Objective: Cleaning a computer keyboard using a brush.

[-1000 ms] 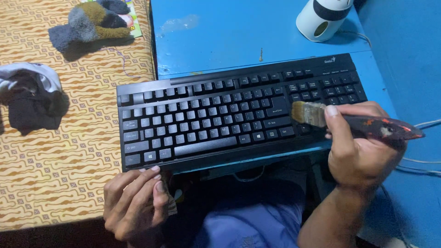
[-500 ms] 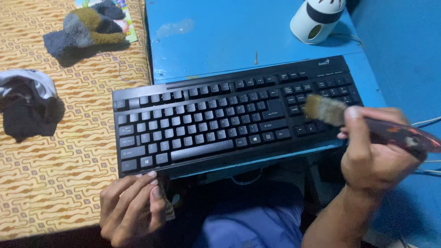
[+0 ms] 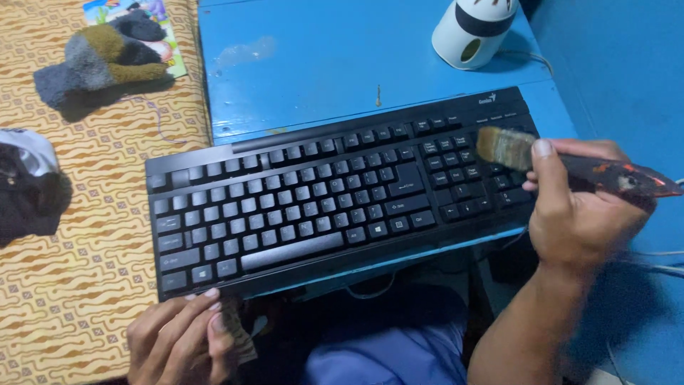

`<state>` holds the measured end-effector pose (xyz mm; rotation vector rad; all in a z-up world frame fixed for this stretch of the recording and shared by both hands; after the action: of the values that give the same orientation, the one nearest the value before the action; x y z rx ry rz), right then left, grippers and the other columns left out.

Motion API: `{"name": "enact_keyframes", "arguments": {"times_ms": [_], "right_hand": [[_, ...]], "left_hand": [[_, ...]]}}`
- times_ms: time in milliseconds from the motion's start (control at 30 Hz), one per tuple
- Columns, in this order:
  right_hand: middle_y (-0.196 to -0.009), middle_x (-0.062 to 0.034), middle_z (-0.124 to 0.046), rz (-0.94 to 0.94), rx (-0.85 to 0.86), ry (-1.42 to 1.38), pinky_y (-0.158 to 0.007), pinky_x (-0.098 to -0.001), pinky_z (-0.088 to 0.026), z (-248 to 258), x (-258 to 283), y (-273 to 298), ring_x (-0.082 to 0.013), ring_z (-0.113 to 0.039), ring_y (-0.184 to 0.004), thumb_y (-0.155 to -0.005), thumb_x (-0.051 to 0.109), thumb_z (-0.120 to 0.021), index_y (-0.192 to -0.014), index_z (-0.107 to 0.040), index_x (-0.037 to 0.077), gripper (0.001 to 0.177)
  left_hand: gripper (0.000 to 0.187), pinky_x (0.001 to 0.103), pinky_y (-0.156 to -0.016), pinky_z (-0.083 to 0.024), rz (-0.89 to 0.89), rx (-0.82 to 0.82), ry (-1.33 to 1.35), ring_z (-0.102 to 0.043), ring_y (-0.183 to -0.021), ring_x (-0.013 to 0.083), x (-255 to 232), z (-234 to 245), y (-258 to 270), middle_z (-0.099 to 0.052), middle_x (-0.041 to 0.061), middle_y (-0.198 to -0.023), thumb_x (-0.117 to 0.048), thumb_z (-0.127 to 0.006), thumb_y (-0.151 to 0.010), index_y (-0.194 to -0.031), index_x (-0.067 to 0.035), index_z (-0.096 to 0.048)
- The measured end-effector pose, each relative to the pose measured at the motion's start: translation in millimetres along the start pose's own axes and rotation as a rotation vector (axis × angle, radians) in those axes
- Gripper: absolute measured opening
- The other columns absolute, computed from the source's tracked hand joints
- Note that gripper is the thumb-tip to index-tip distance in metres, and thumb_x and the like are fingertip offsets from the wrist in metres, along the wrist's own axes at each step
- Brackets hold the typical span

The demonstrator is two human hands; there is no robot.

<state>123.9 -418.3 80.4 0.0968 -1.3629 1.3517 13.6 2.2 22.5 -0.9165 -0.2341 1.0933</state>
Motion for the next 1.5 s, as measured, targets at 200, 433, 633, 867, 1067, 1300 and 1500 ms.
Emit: {"name": "enact_keyframes", "arguments": {"times_ms": [200, 433, 633, 867, 1067, 1300, 1500], "right_hand": [[-0.089, -0.0140, -0.069, -0.124, 0.046, 0.057, -0.062, -0.0239, -0.058, 30, -1, 15, -0.0132, -0.068, -0.069, -0.108, 0.005, -0.074, -0.098, -0.066, -0.005, 0.017], [-0.090, -0.0142, -0.068, -0.135, 0.035, -0.007, -0.062, -0.0251, -0.056, 27, 9, 16, -0.0142, -0.067, -0.069, -0.106, 0.005, -0.074, -0.097, -0.066, -0.004, 0.015], [-0.093, -0.0128, -0.066, -0.093, -0.014, 0.010, -0.060, -0.0234, -0.055, 24, 5, 17, -0.0118, -0.066, -0.070, -0.105, 0.006, -0.074, -0.101, -0.064, -0.001, 0.013], [-0.095, -0.0159, -0.067, -0.012, 0.014, -0.001, -0.064, -0.0251, -0.060, 34, -14, 24, -0.0154, -0.069, -0.074, -0.112, 0.001, -0.072, -0.102, -0.061, -0.006, 0.016], [-0.108, -0.0171, -0.065, 0.076, -0.111, -0.029, -0.071, -0.0271, -0.066, 35, -20, 11, -0.0185, -0.072, -0.084, -0.114, -0.002, -0.067, -0.114, -0.056, -0.009, 0.012], [-0.116, -0.0196, -0.065, 0.125, -0.079, -0.009, -0.079, -0.0285, -0.068, 6, -29, -13, -0.0218, -0.074, -0.094, -0.113, -0.009, -0.072, -0.119, -0.063, -0.011, 0.011], [-0.105, -0.0166, -0.072, -0.096, -0.073, -0.070, -0.073, -0.0270, -0.066, -21, -20, -22, -0.0171, -0.075, -0.086, -0.104, -0.001, -0.077, -0.113, -0.066, -0.006, 0.014]], "left_hand": [[0.007, 0.038, -0.092, -0.051, 0.062, 0.037, -0.052, -0.065, -0.096, 0.0252, 4, -5, 12, -0.076, 0.005, -0.099, -0.003, -0.070, -0.087, -0.092, -0.007, -0.067], [0.007, 0.037, -0.093, -0.050, 0.047, 0.097, -0.076, -0.063, -0.099, 0.0236, 13, -4, 22, -0.076, 0.005, -0.100, -0.006, -0.068, -0.090, -0.097, -0.008, -0.066], [0.006, 0.036, -0.093, -0.050, 0.056, 0.092, -0.077, -0.063, -0.098, 0.0244, 19, -4, 28, -0.077, 0.005, -0.101, -0.006, -0.068, -0.091, -0.096, -0.007, -0.065], [0.006, 0.037, -0.094, -0.050, 0.059, 0.114, -0.088, -0.063, -0.098, 0.0247, 12, -5, 22, -0.076, 0.005, -0.100, -0.006, -0.069, -0.091, -0.096, -0.007, -0.066], [0.009, 0.040, -0.095, -0.052, -0.013, 0.111, -0.085, -0.067, -0.103, 0.0245, -30, -21, -14, -0.076, 0.007, -0.104, -0.007, -0.072, -0.087, -0.096, -0.006, -0.072], [0.016, 0.040, -0.097, -0.052, 0.052, 0.223, 0.052, -0.066, -0.105, 0.0230, -44, -40, -25, -0.074, 0.004, -0.109, -0.009, -0.074, -0.084, -0.100, -0.009, -0.072], [0.013, 0.038, -0.091, -0.052, 0.034, 0.228, 0.049, -0.065, -0.101, 0.0198, -36, -42, -21, -0.074, 0.002, -0.105, -0.012, -0.075, -0.082, -0.094, -0.011, -0.073]]}}
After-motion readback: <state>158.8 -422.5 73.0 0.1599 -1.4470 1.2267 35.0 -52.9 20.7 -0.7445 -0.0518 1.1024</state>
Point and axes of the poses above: each hand's wrist, its own y-axis away from the middle knuckle, its own z-axis out of the back of the hand, x = y × z, the point moved 5 cm from there along -y, towards the middle knuckle
